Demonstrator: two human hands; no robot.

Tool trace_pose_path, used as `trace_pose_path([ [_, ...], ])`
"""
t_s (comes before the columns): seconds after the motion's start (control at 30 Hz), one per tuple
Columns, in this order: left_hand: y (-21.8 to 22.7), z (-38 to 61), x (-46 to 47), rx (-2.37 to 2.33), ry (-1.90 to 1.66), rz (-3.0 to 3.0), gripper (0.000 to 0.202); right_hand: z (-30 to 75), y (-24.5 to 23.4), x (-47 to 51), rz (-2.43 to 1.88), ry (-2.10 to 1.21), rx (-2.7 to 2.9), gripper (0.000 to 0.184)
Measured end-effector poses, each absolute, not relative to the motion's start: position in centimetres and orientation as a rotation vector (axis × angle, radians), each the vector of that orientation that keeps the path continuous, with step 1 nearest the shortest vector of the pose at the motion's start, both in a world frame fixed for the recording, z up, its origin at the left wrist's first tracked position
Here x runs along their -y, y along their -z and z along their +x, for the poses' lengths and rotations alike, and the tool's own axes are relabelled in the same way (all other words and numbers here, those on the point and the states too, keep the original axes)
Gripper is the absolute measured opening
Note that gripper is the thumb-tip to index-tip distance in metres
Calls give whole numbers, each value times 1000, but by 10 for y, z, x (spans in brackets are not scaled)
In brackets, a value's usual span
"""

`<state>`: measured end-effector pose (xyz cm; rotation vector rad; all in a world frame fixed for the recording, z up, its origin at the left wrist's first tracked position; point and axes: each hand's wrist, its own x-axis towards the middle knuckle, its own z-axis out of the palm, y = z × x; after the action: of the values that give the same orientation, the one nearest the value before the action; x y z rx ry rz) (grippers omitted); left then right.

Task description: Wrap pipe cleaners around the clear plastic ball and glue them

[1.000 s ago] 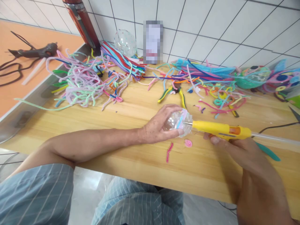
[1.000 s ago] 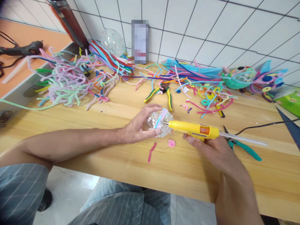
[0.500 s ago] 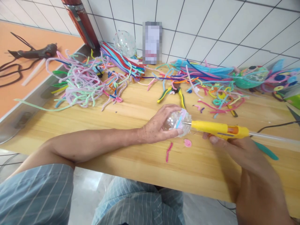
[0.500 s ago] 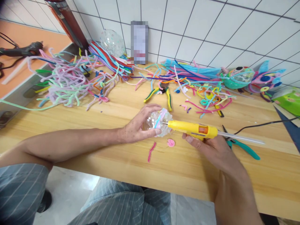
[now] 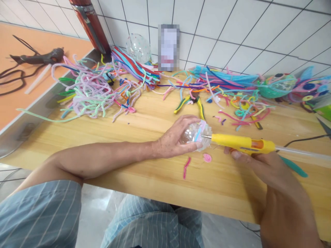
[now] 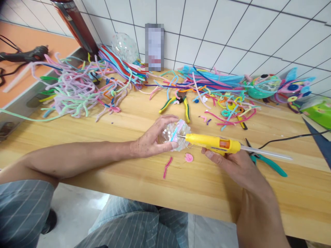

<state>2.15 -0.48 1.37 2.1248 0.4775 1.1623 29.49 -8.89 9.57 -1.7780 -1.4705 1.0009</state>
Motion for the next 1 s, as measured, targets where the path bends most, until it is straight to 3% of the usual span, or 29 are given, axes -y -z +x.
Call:
trace_pose_path([
  [1.0, -14, 22, 3, -492, -1153, 2123, 65, 305, -82, 92, -1735, -979, 1475, 24],
])
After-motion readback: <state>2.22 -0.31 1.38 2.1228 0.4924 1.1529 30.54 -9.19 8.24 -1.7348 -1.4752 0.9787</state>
